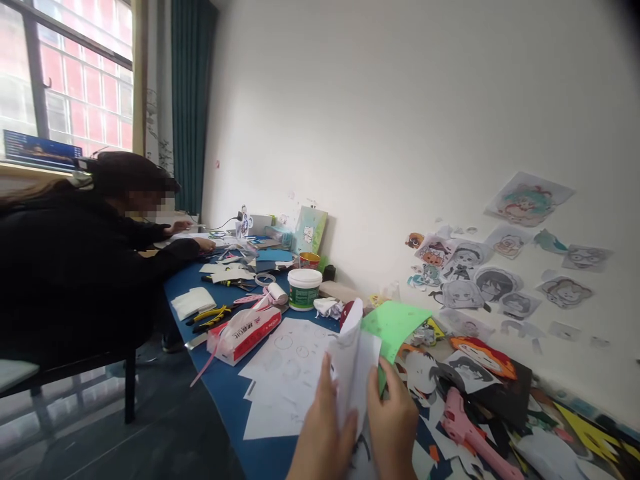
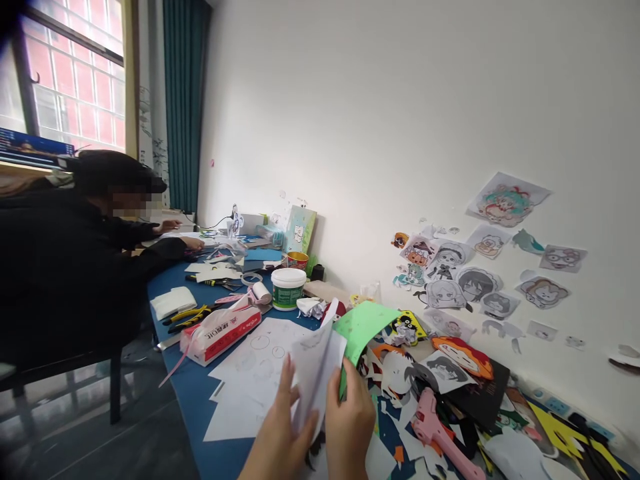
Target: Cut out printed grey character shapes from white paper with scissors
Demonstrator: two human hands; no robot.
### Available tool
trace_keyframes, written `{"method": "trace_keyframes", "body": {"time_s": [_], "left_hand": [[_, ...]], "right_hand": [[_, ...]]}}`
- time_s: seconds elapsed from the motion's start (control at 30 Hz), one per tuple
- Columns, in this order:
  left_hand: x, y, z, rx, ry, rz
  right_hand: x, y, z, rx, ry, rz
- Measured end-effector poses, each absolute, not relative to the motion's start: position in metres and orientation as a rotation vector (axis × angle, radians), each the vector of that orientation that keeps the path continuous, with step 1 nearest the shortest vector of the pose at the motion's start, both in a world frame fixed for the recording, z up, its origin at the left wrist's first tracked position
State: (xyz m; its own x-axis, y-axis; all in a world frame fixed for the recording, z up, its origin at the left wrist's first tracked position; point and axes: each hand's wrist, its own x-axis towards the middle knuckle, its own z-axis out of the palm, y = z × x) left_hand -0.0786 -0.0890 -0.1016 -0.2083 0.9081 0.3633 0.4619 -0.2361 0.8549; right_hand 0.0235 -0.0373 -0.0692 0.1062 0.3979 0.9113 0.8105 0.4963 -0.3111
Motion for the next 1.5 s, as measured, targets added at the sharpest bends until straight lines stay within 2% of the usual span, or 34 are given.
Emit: {"method": "trace_keyframes", "body": {"time_s": [0.2, 0.37, 0.43, 0.53, 0.67, 0.83, 1.0, 1.2, 1.37, 1.5], "left_hand": [[-0.057, -0.083, -0.108, 2.016, 1.472, 1.394], [-0.101, -0.082, -0.097, 2.394, 1.761, 1.305], [-0.130, -0.082, -0.095, 2.180, 2.234, 1.284], [-0.166, -0.084, -0.097, 1.637, 2.934, 0.924], [-0.180, -0.088, -0.103, 1.481, 3.034, 0.507], [-0.174, -0.088, -0.105, 1.568, 3.003, 0.409], [-0.171, -0.089, -0.108, 1.708, 2.992, 0.604], [-0.147, -0.083, -0.106, 1.861, 2.897, 1.281], [-0.116, -0.076, -0.102, 2.060, 2.592, 1.650], [-0.088, -0.075, -0.100, 2.359, 2.112, 1.802]], "right_hand": [[0.017, -0.049, -0.063, -1.274, -1.639, -0.066], [0.025, -0.038, -0.067, -1.290, -1.511, -0.120], [0.030, -0.034, -0.068, -1.291, -1.466, -0.177], [0.035, -0.033, -0.068, -1.325, -1.464, -0.208], [0.036, -0.033, -0.070, -1.332, -1.474, -0.223], [0.035, -0.030, -0.073, -1.307, -1.478, -0.249], [0.033, -0.032, -0.072, -1.278, -1.509, -0.250], [0.030, -0.037, -0.068, -1.304, -1.529, -0.222], [0.027, -0.039, -0.069, -1.296, -1.557, -0.173], [0.023, -0.042, -0.071, -1.261, -1.546, -0.110]]}}
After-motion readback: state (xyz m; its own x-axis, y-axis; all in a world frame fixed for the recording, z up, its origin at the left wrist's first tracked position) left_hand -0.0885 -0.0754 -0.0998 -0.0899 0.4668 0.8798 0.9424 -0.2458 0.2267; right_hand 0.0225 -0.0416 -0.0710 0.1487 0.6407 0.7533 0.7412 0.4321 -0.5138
